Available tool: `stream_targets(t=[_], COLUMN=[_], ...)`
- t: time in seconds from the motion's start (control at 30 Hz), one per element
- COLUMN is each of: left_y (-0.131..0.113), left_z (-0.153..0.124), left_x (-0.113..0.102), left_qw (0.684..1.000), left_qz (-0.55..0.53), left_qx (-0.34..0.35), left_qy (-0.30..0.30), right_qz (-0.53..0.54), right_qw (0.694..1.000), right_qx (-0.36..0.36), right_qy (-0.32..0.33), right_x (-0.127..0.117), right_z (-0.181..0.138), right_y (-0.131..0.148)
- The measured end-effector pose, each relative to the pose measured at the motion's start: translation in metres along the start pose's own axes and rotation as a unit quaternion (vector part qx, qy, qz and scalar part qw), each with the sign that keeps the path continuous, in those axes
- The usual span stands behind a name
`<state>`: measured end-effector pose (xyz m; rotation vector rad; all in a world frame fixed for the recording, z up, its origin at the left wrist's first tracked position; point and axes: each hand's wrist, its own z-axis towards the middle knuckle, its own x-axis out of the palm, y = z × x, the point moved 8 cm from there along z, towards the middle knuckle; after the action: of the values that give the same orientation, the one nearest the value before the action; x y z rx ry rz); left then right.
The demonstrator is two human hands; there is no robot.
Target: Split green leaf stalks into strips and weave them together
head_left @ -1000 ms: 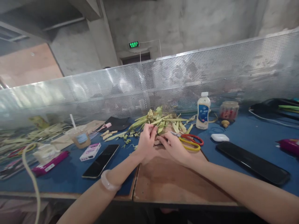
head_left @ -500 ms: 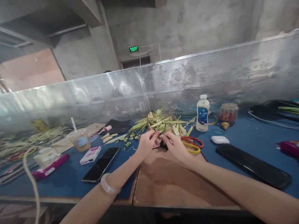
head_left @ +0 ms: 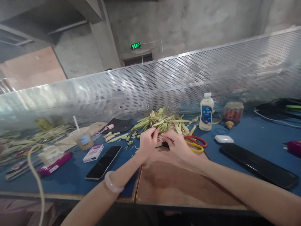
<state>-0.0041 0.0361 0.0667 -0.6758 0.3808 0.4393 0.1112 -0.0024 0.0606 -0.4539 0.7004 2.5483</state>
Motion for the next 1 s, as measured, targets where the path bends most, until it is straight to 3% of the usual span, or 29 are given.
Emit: stream_targets(t=[0.2,0.3,0.4,0.57,0.77,1.0], left_y=[0.014,0.023,0.028,0.027,0.026,0.034], left_z=[0.001,0.001,0.002,0.003,0.005,0.004], left_x=[0.006,0.013,0.015,0.011,0.01,0.017], left_qw=[0.998,0.993,0.988,0.986,0.98,0.968], left_qz=[-0.054,-0.082,-0.107,-0.127,-0.171,-0.207], left_qx=[-0.042,-0.072,-0.094,-0.098,-0.101,-0.132], left_qy=[0.014,0.044,0.054,0.044,0.031,0.042], right_qz=[0.023,0.076,0.127,0.164,0.029,-0.085], right_qw=[0.996,0.987,0.98,0.978,0.999,0.993], right_qx=[0.09,0.141,0.148,0.124,0.022,-0.074], right_qy=[0.007,-0.024,-0.044,-0.03,-0.002,0.02], right_x=[0.004,-0.001,-0.006,-0.006,-0.002,0.004], right_z=[-0.002,-0.004,-0.004,-0.001,0.002,-0.001], right_y=[-0.026,-0.037,-0.038,-0.033,-0.029,-0.03])
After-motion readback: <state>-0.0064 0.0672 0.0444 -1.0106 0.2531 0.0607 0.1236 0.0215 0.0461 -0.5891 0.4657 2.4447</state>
